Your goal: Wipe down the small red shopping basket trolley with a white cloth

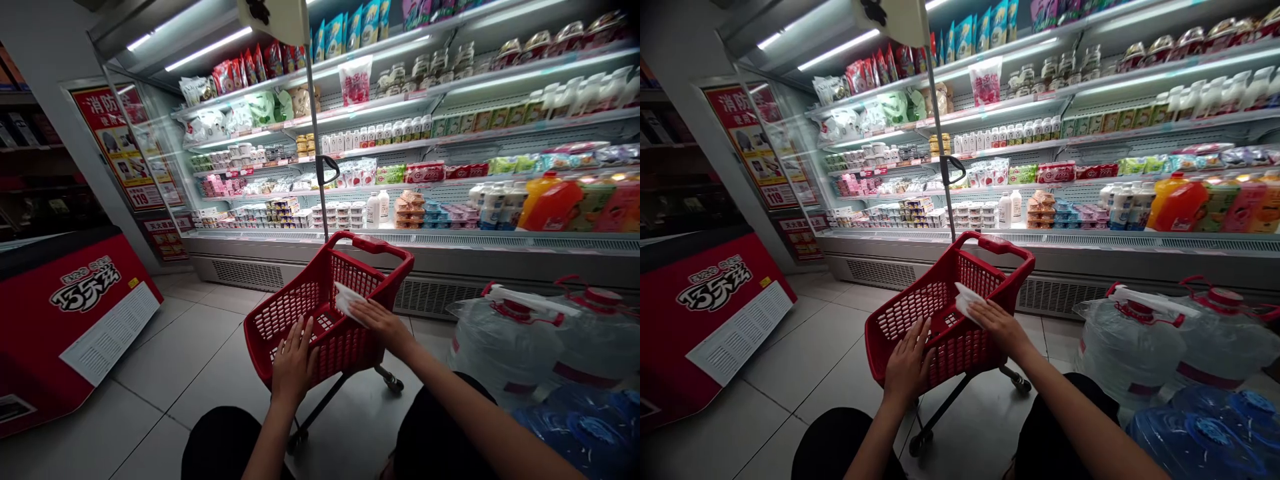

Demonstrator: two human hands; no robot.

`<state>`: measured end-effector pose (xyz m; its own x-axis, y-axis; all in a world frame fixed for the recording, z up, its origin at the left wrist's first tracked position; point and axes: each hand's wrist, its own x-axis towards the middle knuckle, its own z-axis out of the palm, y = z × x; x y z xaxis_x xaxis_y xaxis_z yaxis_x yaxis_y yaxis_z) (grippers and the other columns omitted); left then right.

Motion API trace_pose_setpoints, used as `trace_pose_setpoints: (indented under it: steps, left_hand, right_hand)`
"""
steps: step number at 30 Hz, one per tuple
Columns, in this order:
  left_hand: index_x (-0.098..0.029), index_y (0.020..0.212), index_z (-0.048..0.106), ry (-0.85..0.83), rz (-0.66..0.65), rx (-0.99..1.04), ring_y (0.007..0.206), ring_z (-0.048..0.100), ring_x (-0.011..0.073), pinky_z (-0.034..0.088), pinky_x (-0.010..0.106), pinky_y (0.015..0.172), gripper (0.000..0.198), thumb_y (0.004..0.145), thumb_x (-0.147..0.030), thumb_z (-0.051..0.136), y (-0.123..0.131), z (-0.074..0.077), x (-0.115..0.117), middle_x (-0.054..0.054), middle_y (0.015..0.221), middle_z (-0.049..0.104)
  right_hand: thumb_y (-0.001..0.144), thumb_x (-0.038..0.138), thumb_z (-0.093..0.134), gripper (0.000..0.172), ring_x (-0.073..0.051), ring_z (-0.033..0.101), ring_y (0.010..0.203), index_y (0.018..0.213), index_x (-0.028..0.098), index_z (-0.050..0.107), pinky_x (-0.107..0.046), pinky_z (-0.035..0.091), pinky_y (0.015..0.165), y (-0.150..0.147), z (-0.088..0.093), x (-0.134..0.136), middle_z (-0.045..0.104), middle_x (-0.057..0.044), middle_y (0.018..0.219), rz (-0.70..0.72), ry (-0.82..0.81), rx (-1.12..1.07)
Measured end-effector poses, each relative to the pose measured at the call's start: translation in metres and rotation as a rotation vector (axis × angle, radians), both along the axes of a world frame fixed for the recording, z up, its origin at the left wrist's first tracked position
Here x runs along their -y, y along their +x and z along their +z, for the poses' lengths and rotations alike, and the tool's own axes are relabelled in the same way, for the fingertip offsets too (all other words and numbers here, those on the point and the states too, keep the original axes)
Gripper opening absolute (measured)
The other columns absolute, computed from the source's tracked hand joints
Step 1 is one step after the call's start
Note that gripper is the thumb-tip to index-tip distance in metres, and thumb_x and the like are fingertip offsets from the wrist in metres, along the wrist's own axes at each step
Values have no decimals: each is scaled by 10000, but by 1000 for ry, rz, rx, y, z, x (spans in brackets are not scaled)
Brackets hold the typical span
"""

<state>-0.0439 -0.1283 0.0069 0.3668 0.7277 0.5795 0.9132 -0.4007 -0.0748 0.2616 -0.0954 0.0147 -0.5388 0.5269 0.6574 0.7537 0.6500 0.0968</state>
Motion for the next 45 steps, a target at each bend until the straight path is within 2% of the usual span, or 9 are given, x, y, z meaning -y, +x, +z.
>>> trace_pose_setpoints:
  steps: [4,8,13,18,23,30,36,39,45]
  left_hand:
    - [-312,1661,43,-3,13,7,1488,425,247,500,424,1073,687,1071,-331,395,8,1,2,52,1670,340]
    - [-320,1660,32,-24,26,-4,1499,404,268,501,462,1063,728,1050,-300,428,22,-4,6,55,1685,298]
    - [-308,1664,19,-48,22,21,1515,373,293,464,507,1102,820,1002,-276,503,45,-11,13,80,1712,217]
    - [-250,1666,-4,-90,-22,72,1534,334,311,413,530,1153,914,957,-277,572,57,-11,22,130,1711,209]
    - [-225,1664,-21,-161,-142,105,1554,295,284,393,482,1187,902,982,-347,558,42,-3,27,127,1713,212]
    - [-254,1659,-55,-186,-157,102,1558,287,260,337,479,1229,880,1022,-505,498,11,7,20,92,1714,229]
    - [-224,1658,-63,-159,-205,45,1541,327,250,323,483,1234,868,1035,-534,456,32,-6,15,101,1685,305]
    - [-200,1656,-72,-113,-175,68,1534,341,265,339,495,1221,871,1038,-527,446,49,-11,12,124,1677,318]
    - [-162,1653,-84,-69,-168,101,1561,276,279,253,519,1258,908,1019,-474,488,60,-12,20,146,1689,277]
  right_hand:
    - [978,17,319,717,-174,405,1488,1630,312,273,-458,339,1253,45,11,-18,439,1,1614,-126,2,-29]
    - [952,11,323,698,-194,407,1489,1592,284,385,-482,344,1249,54,8,-38,493,-26,1578,-211,-25,-133]
    - [916,3,359,687,-199,469,1450,1540,263,479,-488,371,1236,14,-13,-39,571,-51,1514,-168,-56,-267]
    - [946,39,422,711,-199,445,1466,1603,301,354,-469,395,1225,-46,-35,5,521,-40,1559,19,-110,-262]
    - [985,44,405,708,-169,404,1489,1623,326,284,-445,372,1235,-49,-30,28,489,-13,1584,134,-181,-146]
    - [979,68,399,677,-183,407,1487,1600,331,346,-497,330,1242,8,-17,-24,471,-28,1594,-3,-178,-153]
    - [951,62,375,627,-202,448,1465,1525,280,498,-502,364,1232,0,-24,-51,570,-46,1516,-88,-185,-289]
    - [931,41,390,638,-201,474,1446,1509,278,523,-477,383,1230,-23,-34,-34,595,-39,1492,-59,-180,-310]
    - [964,29,412,673,-199,427,1478,1586,284,392,-458,419,1215,-65,-40,34,544,-38,1541,85,-202,-261]
